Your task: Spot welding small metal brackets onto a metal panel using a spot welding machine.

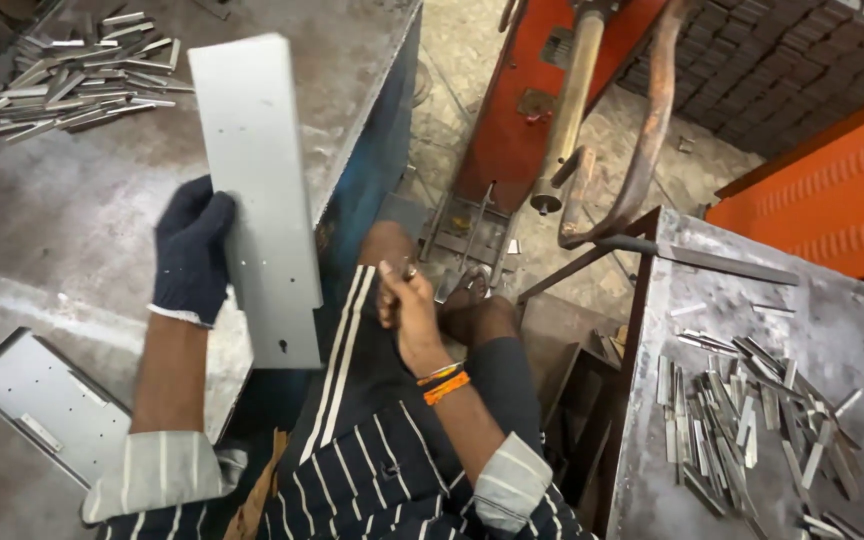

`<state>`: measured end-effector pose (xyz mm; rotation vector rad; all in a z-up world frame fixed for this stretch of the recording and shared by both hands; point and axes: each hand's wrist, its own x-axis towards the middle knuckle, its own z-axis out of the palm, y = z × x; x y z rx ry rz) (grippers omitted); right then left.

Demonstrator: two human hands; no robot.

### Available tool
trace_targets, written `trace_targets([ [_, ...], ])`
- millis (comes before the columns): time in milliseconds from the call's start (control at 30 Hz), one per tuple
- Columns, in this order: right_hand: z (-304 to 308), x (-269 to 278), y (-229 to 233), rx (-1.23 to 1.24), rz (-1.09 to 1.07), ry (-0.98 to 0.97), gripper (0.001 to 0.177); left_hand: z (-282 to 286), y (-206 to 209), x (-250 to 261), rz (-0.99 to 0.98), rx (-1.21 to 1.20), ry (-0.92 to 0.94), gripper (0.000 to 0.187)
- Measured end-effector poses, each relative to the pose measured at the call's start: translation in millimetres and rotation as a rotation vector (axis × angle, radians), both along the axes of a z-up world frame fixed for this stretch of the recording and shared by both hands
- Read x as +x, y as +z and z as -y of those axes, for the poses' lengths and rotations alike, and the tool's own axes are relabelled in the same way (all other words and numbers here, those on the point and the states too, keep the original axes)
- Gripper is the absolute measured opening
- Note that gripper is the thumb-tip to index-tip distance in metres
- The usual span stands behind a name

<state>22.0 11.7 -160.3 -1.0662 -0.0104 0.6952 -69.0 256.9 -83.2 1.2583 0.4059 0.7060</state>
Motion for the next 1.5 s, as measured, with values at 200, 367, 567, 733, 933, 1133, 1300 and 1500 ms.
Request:
trace_targets([
  [200,50,11,8,-0.046,0.054,0.028,0.039,60,-103,33,0.224,-0.663,-0.481,0.042],
  [367,76,0,32,-0.575,0.621,-0.065,0.036,141,-94,54,0.088,-0.805,-0.473,0.049],
  [567,137,0,25,-0.539,0.395,-0.025,0.032,201,-70,56,-0.095,-0.943,-0.461,0.059],
  [733,164,-22,58,-0.367,0.284,-0.114,0.024,220,-82,60,-0.239,-0.79,-0.579,0.044],
  [933,208,-33,37,-0.455,0.164,-0.294,0.031,250,-76,61,-0.368,-0.189,-0.556,0.028],
  [1133,307,3,-47,-0.684,0.072,-0.696,0.036,248,-96,60,-0.419,-0.196,-0.51,0.027],
  [1300,389,35,-90,-1.276,0.4,-0.81,0.029,255,-70,53,-0.344,-0.209,-0.527,0.028],
  [1500,408,63,-74,-1.647,0.429,-0.772,0.023,259,-78,51,-0.362,-0.242,-0.48,0.028],
])
